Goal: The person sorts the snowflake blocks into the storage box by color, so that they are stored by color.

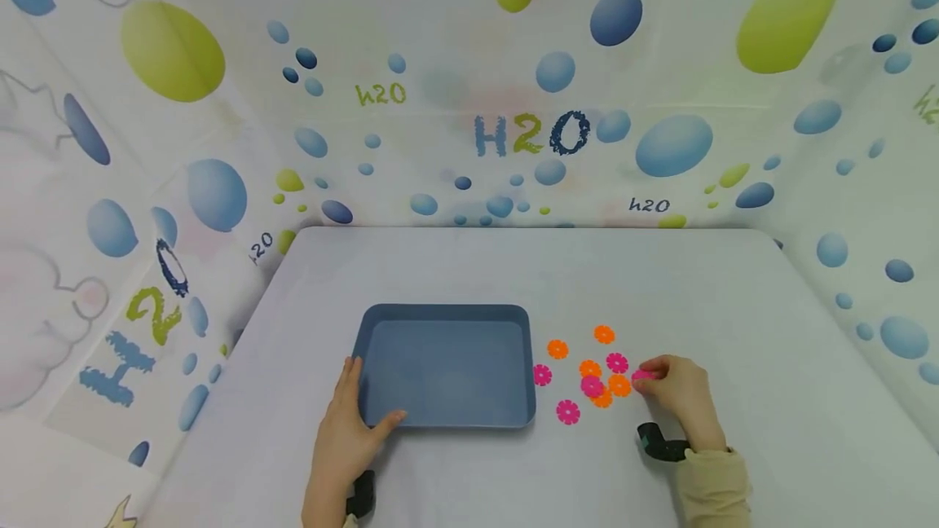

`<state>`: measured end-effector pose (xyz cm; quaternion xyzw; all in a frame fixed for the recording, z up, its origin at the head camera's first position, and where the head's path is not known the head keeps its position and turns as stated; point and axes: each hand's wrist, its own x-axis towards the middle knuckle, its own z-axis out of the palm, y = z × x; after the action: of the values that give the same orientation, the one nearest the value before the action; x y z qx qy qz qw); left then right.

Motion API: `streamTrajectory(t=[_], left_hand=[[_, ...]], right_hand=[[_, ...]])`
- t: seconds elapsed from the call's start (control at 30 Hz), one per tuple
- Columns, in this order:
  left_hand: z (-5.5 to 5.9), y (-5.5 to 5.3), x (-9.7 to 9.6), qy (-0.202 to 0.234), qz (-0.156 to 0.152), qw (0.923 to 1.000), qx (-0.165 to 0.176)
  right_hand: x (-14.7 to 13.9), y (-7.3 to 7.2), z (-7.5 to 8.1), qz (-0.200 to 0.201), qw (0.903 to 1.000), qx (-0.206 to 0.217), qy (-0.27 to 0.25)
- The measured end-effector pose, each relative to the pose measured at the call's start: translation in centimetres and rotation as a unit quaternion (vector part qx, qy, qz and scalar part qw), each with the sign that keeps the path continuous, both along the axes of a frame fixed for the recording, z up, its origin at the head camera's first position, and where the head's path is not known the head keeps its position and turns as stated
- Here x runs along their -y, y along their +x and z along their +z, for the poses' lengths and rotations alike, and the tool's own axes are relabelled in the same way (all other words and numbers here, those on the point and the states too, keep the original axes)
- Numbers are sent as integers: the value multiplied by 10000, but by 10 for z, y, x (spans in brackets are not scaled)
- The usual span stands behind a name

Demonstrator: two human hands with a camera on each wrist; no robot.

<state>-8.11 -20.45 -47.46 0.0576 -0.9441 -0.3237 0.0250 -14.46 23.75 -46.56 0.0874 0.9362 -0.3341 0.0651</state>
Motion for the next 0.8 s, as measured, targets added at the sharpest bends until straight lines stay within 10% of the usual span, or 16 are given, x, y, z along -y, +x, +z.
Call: streamTrajectory(t=[0.37,0.67,0.8], left_hand=[[-2,4,7,-36,38,9999,-131],[-6,1,9,30,85,9994,-326],[-9,-1,6,81,34,9993,-350]], right_hand=[[54,-33,22,327,9839,348,-1721],[193,-70,25,1424,8987,880,-4054],[236,-79,14,1557,8772,1298,-4353]])
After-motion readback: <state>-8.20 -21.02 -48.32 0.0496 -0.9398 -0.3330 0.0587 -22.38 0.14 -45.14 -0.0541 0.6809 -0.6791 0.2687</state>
